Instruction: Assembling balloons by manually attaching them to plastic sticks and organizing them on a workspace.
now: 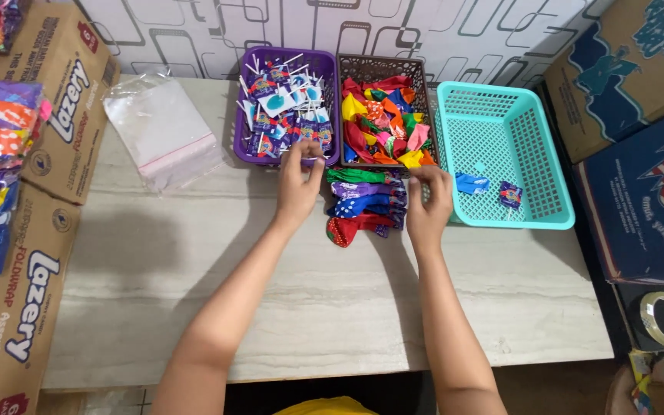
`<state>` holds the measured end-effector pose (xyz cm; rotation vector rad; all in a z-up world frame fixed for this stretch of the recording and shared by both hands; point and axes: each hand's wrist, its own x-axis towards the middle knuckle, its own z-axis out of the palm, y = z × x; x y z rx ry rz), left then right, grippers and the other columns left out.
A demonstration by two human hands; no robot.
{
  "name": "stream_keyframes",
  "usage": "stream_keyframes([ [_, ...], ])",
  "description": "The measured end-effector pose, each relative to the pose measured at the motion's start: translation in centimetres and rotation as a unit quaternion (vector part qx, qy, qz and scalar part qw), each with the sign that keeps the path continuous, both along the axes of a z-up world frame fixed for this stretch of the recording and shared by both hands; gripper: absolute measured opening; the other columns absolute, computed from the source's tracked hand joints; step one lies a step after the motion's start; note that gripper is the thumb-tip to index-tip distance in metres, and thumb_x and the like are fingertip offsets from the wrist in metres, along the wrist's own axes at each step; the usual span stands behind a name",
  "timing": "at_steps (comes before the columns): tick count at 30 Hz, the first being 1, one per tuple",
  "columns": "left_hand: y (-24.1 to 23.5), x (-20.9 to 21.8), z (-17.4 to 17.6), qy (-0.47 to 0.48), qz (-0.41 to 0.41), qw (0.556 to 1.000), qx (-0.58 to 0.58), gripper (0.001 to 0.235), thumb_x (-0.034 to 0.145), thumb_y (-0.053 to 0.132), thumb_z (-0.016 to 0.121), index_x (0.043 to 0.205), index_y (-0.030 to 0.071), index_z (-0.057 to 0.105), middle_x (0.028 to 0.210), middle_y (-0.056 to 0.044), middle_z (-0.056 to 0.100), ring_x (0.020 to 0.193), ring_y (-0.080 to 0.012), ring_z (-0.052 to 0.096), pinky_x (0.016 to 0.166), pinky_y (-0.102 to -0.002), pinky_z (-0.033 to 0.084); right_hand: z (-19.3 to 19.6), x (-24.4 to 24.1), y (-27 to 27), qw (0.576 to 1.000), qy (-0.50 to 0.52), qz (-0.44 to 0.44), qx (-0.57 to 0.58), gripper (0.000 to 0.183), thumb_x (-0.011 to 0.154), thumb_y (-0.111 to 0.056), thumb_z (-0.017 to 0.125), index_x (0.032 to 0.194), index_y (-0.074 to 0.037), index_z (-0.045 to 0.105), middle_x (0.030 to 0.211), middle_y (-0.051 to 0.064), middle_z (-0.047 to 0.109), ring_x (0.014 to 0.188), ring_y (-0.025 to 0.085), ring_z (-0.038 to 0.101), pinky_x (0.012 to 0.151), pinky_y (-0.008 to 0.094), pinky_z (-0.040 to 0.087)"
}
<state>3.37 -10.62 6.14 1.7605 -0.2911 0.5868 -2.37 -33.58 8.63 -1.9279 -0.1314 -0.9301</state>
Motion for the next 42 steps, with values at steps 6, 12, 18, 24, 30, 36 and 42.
stream_keyframes([
  [6,-3.5,6.2,0.8,-0.061,-0.050,0.992,0.094,0.023,0.091,0.006,0.068,0.108,0.022,0.069,0.095,0.005,0.073,0.101,-0.0195,0.064,0.090,-0.036,0.053,0.9,5.6,-0.6,0.985,0.114,0.071,-0.108,0.016,0.098,-0.010,0.069,0.110,-0.020,0.075,0.099,0.004,0.076,0.104,0.029,0.072,0.092,0.044,0.053],
  [12,-5.8,9.6,0.9,0.047,-0.045,0.936,0.347,0.024,0.105,0.025,0.053,0.125,0.029,0.065,0.124,0.006,0.062,0.129,-0.0191,0.045,0.103,-0.051,0.037,0.0,11.0,-1.2,0.937,0.240,0.110,-0.230,0.032,0.101,-0.020,0.057,0.131,-0.019,0.067,0.106,0.016,0.075,0.108,0.041,0.068,0.094,0.054,0.054],
  [18,-7.1,11.7,0.7,0.048,-0.006,0.909,0.413,0.025,0.106,0.040,0.050,0.114,0.030,0.072,0.097,0.002,0.057,0.113,-0.0214,0.047,0.096,-0.056,0.032,-1.5,13.7,-1.5,0.933,0.308,0.032,-0.183,0.027,0.098,-0.030,0.061,0.122,-0.026,0.071,0.084,0.005,0.076,0.094,0.032,0.074,0.085,0.048,0.059],
  [24,-7.8,12.2,1.0,0.034,-0.005,0.902,0.430,0.010,0.091,0.022,0.073,0.099,0.016,0.074,0.101,-0.002,0.046,0.110,-0.0260,0.040,0.092,-0.057,0.033,-2.7,14.8,-1.5,0.942,0.292,0.030,-0.160,0.018,0.089,-0.024,0.070,0.105,-0.022,0.078,0.082,0.008,0.075,0.089,0.035,0.074,0.079,0.049,0.059],
  [30,-7.6,11.8,0.7,0.020,-0.001,0.932,0.362,0.011,0.101,0.019,0.063,0.094,0.012,0.067,0.104,-0.001,0.041,0.111,-0.0262,0.039,0.092,-0.051,0.032,-2.6,14.3,-3.2,0.957,0.269,0.013,-0.108,0.015,0.086,-0.022,0.071,0.098,-0.016,0.075,0.087,0.009,0.071,0.091,0.036,0.071,0.082,0.051,0.057],
  [36,-6.9,11.7,2.3,0.041,0.008,0.964,0.261,0.007,0.097,0.019,0.071,0.097,0.012,0.068,0.120,-0.005,0.044,0.122,-0.0356,0.039,0.093,-0.064,0.042,-2.7,14.3,-3.4,0.967,0.247,0.029,-0.049,0.013,0.088,-0.018,0.070,0.096,-0.011,0.077,0.087,0.009,0.068,0.083,0.028,0.070,0.079,0.041,0.057],
  [42,-6.6,13.0,1.6,-0.022,-0.060,0.981,0.186,0.008,0.097,0.027,0.073,0.097,0.019,0.074,0.101,0.001,0.060,0.112,-0.0283,0.053,0.091,-0.051,0.048,-0.3,12.7,-1.5,0.967,0.221,0.094,-0.083,0.033,0.090,-0.021,0.074,0.123,-0.019,0.072,0.109,0.013,0.059,0.090,0.035,0.069,0.083,0.051,0.055],
])
